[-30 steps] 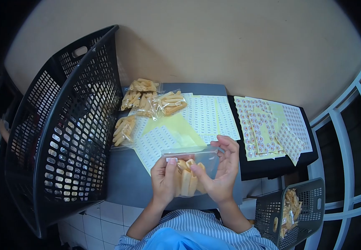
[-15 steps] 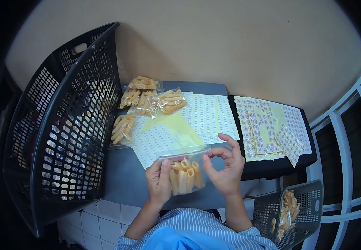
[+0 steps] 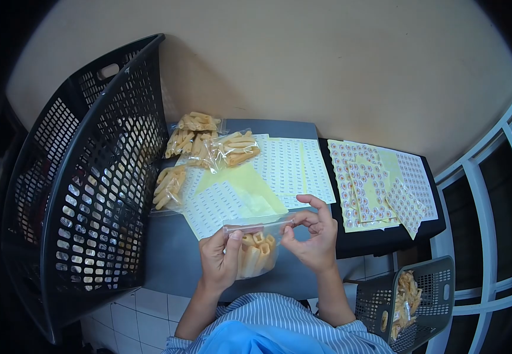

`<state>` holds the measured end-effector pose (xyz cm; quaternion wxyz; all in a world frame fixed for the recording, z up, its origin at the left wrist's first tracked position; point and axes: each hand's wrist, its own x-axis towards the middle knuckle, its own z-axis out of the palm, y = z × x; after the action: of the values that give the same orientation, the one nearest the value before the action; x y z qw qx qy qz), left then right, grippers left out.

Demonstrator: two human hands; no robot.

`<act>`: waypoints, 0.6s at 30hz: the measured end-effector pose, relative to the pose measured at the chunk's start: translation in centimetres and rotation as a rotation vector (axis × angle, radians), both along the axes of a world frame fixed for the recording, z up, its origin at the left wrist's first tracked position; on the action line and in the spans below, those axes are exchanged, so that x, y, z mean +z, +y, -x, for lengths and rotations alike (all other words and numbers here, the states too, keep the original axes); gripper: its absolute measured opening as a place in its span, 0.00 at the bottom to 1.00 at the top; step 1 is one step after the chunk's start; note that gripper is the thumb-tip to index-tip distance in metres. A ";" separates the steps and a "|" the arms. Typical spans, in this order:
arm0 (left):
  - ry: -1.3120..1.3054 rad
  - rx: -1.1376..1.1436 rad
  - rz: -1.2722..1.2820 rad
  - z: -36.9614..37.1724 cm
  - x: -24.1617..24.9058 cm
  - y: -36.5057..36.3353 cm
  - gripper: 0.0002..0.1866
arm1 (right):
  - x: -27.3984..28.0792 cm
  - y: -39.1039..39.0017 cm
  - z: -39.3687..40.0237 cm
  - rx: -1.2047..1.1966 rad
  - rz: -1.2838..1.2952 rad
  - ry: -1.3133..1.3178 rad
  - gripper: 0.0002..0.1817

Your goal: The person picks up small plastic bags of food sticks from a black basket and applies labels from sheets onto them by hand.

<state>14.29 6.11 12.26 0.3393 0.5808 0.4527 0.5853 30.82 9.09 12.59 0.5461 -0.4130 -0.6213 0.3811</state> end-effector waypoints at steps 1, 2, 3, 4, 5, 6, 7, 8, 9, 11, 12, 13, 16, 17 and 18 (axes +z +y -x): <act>0.010 0.009 -0.002 0.0 -0.1 0.2 0.12 | -0.1 0.1 0.0 0.007 0.017 0.008 0.30; 0.009 0.007 -0.003 0.0 -0.1 0.3 0.12 | -0.1 0.2 -0.1 0.014 0.035 0.016 0.30; -0.005 0.002 0.000 0.0 -0.1 0.5 0.12 | 0.0 0.3 -0.2 0.011 0.035 0.016 0.30; -0.020 -0.002 0.004 0.0 -0.1 0.7 0.12 | 0.0 0.5 -0.2 0.027 0.019 0.035 0.31; -0.020 -0.005 0.005 0.0 -0.1 0.8 0.12 | 0.1 0.7 -0.2 0.043 0.004 0.054 0.31; -0.017 -0.015 0.010 0.1 -0.2 1.0 0.12 | 0.1 0.9 -0.3 0.040 0.006 0.053 0.31; -0.014 -0.025 0.015 0.1 -0.3 1.1 0.12 | 0.1 1.0 -0.3 0.048 0.018 0.061 0.30; -0.015 -0.028 0.018 0.0 -0.2 1.1 0.12 | 0.1 1.1 -0.3 0.055 0.030 0.069 0.29; -0.001 -0.047 0.022 -0.2 0.0 1.2 0.12 | 0.0 1.2 -0.3 0.052 0.033 0.068 0.29; 0.012 -0.070 0.027 -0.3 0.1 1.4 0.12 | -0.3 1.3 -0.2 0.048 0.006 0.024 0.29; 0.025 -0.061 0.024 -0.3 0.1 1.5 0.12 | -0.4 1.3 -0.2 0.043 0.009 0.023 0.29; 0.039 -0.052 0.020 -0.2 0.1 1.6 0.12 | -0.5 1.4 -0.2 0.033 -0.007 0.001 0.28; 0.032 -0.055 0.047 -0.1 0.4 1.6 0.12 | -0.9 1.3 -0.4 0.030 -0.008 -0.004 0.27; 0.030 -0.058 0.050 -0.1 0.4 1.7 0.12 | -1.0 1.3 -0.5 0.043 0.003 0.015 0.27; 0.041 -0.060 0.032 -0.2 0.4 1.7 0.12 | -1.1 1.3 -0.5 0.041 0.005 0.013 0.27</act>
<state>14.45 7.84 12.62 0.3563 0.6005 0.4513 0.5557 31.33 10.37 11.51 0.5413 -0.3991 -0.6249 0.3966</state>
